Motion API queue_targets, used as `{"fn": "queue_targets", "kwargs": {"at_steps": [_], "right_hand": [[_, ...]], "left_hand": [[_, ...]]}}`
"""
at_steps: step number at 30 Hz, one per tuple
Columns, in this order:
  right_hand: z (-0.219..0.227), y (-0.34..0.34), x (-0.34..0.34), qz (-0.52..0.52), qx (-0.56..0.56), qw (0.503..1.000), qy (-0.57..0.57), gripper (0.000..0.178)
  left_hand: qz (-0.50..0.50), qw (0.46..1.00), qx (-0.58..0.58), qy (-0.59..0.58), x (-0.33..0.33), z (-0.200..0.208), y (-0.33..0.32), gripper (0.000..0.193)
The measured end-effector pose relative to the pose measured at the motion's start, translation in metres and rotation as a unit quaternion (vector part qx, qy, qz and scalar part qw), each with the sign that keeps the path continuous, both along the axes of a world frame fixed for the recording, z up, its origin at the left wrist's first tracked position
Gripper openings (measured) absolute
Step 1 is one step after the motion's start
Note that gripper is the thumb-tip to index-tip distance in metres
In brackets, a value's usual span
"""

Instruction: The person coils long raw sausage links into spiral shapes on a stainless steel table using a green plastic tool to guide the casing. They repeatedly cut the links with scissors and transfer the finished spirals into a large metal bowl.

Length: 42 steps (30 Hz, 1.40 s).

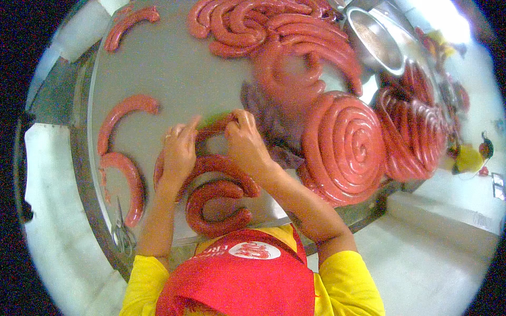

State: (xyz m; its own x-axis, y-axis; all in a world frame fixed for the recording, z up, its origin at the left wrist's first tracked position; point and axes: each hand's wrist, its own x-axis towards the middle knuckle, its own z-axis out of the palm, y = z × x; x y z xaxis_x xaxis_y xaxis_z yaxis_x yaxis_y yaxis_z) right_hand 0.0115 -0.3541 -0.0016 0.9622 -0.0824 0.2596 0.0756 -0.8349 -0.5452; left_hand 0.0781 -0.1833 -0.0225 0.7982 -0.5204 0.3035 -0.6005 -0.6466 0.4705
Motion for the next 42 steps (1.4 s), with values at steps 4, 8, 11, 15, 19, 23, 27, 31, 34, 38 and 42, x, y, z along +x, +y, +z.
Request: {"fn": "queue_targets", "kwargs": {"at_steps": [4, 8, 11, 15, 19, 23, 27, 31, 34, 38, 42], "right_hand": [[-0.003, -0.001, -0.001, 0.014, 0.004, 0.999, -0.035, 0.020], [-0.011, -0.008, -0.001, 0.045, 0.035, 0.998, 0.024, 0.017], [-0.005, -0.010, -0.003, 0.044, 0.135, 0.987, 0.070, 0.019], [0.016, -0.005, -0.002, 0.066, 0.135, 0.982, 0.118, 0.025], [-0.011, -0.006, 0.000, 0.071, 0.079, 0.989, 0.106, 0.026], [-0.032, -0.025, -0.009, 0.045, 0.172, 0.964, 0.198, 0.020], [-0.043, -0.033, -0.009, -0.003, 0.329, 0.930, 0.165, 0.016], [-0.036, -0.036, 0.009, -0.108, 0.529, 0.817, 0.201, 0.018], [-0.021, -0.029, 0.010, -0.077, 0.608, 0.765, 0.198, 0.014], [0.019, -0.028, 0.018, 0.013, -0.043, 0.963, 0.267, 0.012], [0.012, -0.005, 0.003, -0.019, -0.026, 0.997, 0.063, 0.018]], "left_hand": [[-0.092, 0.994, 0.059, 0.017, 0.022, 0.006, 0.003, 0.033], [-0.144, 0.901, -0.140, 0.385, 0.035, 0.014, -0.003, 0.031], [-0.145, 0.756, -0.276, 0.576, 0.034, 0.030, -0.016, 0.029], [-0.054, 0.808, -0.233, 0.538, 0.037, 0.040, -0.051, 0.026], [-0.023, 0.862, -0.228, 0.453, 0.066, 0.027, -0.055, 0.027], [0.027, 0.741, -0.447, 0.500, 0.102, 0.072, -0.028, 0.029], [-0.016, 0.829, -0.256, 0.498, 0.113, 0.072, 0.026, 0.027], [-0.214, 0.836, 0.000, 0.505, 0.014, 0.044, 0.019, 0.033], [-0.334, 0.906, -0.066, 0.252, -0.036, 0.022, 0.012, 0.033], [-0.145, 0.969, -0.086, 0.182, -0.028, 0.015, 0.007, 0.036], [-0.005, 0.997, -0.057, 0.052, 0.006, 0.007, -0.009, 0.042]]}}
